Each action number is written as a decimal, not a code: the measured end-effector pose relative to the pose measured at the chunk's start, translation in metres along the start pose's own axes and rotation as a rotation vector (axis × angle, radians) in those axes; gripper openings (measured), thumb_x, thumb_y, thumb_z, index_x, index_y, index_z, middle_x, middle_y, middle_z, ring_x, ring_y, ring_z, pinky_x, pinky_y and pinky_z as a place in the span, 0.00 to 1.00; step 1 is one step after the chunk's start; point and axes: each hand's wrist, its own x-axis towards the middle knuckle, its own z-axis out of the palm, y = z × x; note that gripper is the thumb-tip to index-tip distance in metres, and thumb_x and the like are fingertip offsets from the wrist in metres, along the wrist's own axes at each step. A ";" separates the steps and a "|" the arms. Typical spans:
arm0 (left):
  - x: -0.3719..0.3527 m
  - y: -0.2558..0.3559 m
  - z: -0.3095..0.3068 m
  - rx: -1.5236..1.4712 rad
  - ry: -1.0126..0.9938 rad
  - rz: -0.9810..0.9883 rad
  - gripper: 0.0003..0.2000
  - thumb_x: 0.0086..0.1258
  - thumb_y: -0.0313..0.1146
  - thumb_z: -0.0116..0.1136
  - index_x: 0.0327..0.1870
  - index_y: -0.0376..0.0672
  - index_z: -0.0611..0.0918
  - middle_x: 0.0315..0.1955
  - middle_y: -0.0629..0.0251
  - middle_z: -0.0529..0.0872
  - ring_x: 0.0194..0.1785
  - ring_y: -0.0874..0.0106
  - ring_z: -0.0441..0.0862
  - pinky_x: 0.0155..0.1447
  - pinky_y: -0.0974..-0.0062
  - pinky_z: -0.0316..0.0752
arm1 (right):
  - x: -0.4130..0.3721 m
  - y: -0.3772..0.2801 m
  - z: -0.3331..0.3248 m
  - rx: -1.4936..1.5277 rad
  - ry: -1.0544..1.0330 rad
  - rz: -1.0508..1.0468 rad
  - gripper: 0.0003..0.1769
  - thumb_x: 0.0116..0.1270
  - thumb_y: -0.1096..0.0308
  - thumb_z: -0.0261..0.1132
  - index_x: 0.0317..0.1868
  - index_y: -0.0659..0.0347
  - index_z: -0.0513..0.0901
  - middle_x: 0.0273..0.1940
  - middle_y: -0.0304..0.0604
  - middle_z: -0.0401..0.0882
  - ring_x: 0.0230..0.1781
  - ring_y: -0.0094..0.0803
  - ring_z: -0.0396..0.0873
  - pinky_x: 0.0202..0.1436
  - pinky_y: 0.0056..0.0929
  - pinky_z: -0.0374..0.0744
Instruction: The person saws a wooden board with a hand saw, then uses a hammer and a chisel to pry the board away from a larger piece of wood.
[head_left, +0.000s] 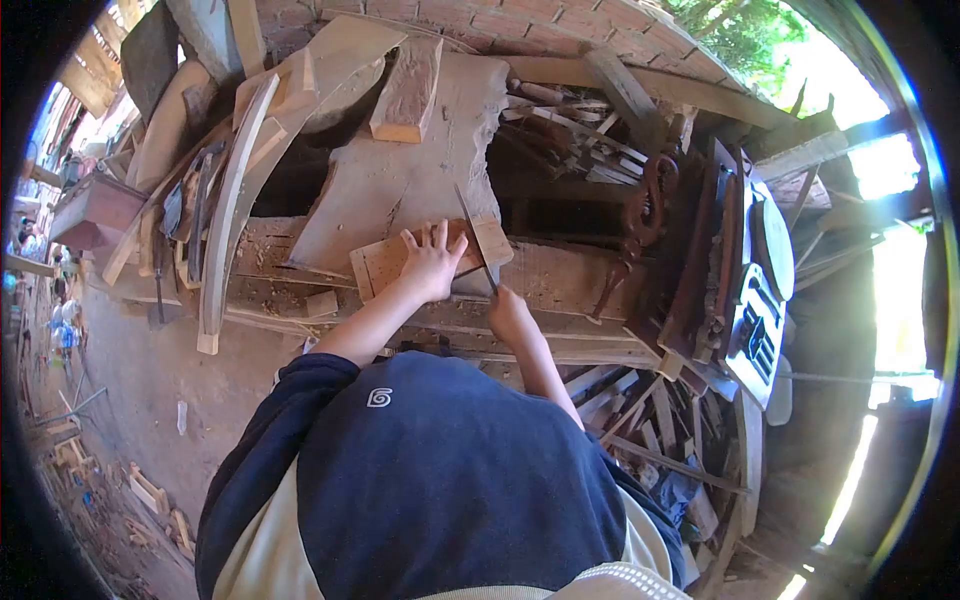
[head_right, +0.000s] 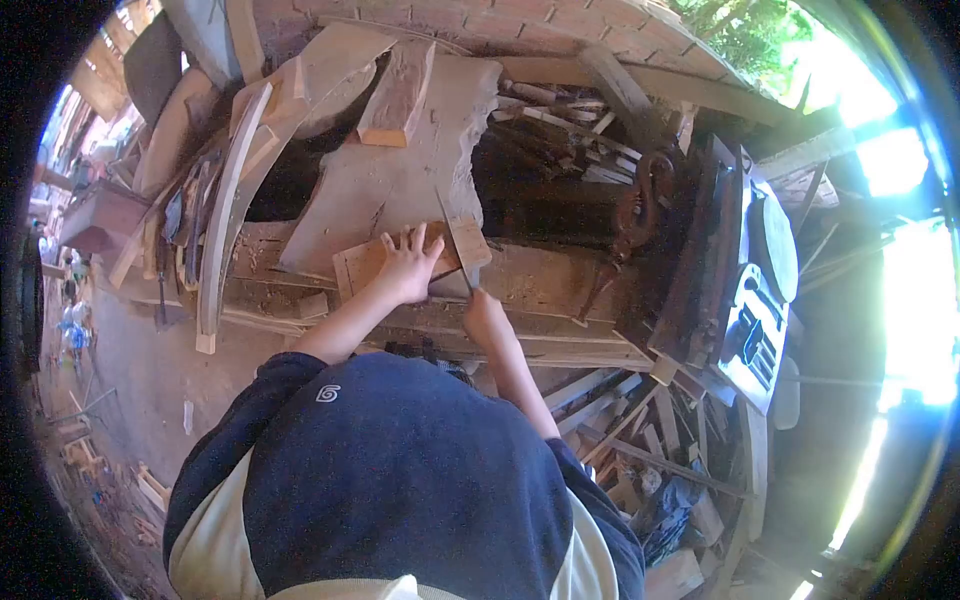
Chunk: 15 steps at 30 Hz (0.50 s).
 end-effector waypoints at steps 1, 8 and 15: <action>0.002 -0.001 0.005 0.002 0.024 -0.009 0.49 0.49 0.40 0.72 0.75 0.49 0.58 0.73 0.40 0.52 0.74 0.38 0.54 0.66 0.23 0.49 | 0.014 -0.004 0.003 0.007 0.016 -0.037 0.14 0.70 0.68 0.50 0.45 0.71 0.77 0.39 0.69 0.80 0.46 0.65 0.78 0.51 0.57 0.76; -0.008 0.003 -0.017 -0.047 0.008 -0.013 0.47 0.50 0.39 0.70 0.75 0.49 0.58 0.73 0.41 0.53 0.74 0.38 0.54 0.66 0.23 0.48 | -0.068 -0.002 -0.026 0.092 -0.122 0.136 0.15 0.70 0.68 0.51 0.49 0.70 0.77 0.44 0.71 0.79 0.51 0.65 0.77 0.54 0.56 0.75; -0.003 0.004 -0.012 -0.032 -0.011 -0.019 0.47 0.50 0.37 0.70 0.74 0.49 0.58 0.73 0.41 0.52 0.75 0.39 0.53 0.66 0.24 0.49 | -0.026 0.008 -0.001 0.026 -0.059 0.155 0.15 0.70 0.67 0.52 0.49 0.68 0.77 0.44 0.69 0.80 0.51 0.65 0.76 0.54 0.56 0.75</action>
